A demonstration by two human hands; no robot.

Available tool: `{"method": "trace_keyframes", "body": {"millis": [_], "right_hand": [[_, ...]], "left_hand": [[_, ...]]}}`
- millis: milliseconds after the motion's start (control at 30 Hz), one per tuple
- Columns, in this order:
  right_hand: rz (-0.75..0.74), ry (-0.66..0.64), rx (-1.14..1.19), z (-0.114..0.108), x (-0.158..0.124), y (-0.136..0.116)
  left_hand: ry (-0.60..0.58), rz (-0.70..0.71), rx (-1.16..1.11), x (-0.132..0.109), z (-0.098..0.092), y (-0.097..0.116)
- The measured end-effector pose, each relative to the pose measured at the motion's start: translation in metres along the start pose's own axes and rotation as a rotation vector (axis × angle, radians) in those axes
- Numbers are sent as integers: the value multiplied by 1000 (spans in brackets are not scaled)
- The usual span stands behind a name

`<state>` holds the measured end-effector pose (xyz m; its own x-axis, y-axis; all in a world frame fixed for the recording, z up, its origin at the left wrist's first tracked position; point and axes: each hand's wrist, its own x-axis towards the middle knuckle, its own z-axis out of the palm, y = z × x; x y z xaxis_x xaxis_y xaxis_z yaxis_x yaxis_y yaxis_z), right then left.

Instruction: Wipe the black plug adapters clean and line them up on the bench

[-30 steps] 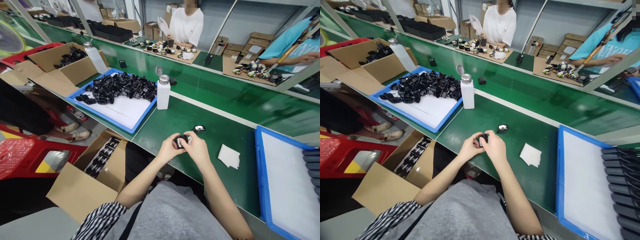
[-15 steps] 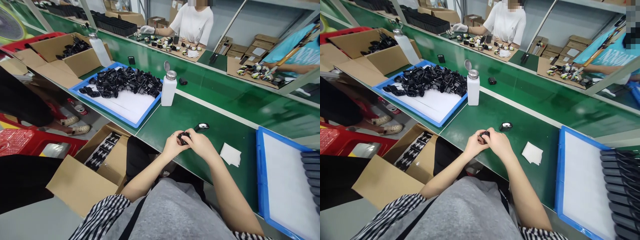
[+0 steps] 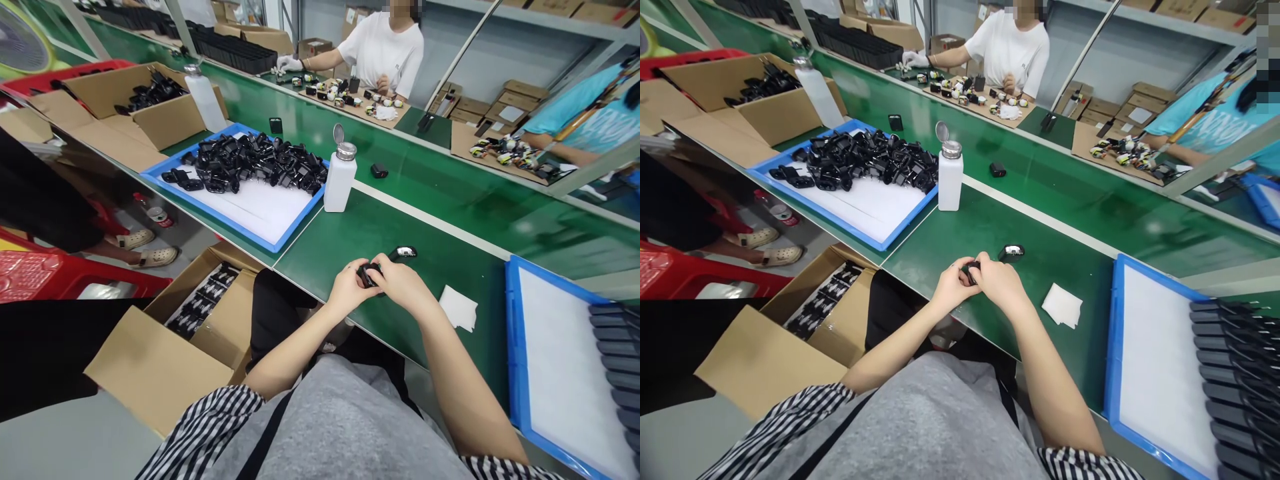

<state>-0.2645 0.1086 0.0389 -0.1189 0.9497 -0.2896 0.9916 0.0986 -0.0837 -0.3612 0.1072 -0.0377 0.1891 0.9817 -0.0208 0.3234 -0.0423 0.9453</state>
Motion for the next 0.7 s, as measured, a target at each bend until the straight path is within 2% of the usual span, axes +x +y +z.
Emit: {"method": "trace_keyframes", "body": {"millis": [300, 533, 700], "right_hand": [[84, -16, -50, 5, 0, -5], [31, -22, -7, 6, 0, -5], [-45, -31, 40, 4, 3, -1]], "left_hand": [[-28, 48, 8, -2, -2, -2], [-75, 73, 344, 1, -13, 22], [-114, 26, 535, 3, -15, 37]]}}
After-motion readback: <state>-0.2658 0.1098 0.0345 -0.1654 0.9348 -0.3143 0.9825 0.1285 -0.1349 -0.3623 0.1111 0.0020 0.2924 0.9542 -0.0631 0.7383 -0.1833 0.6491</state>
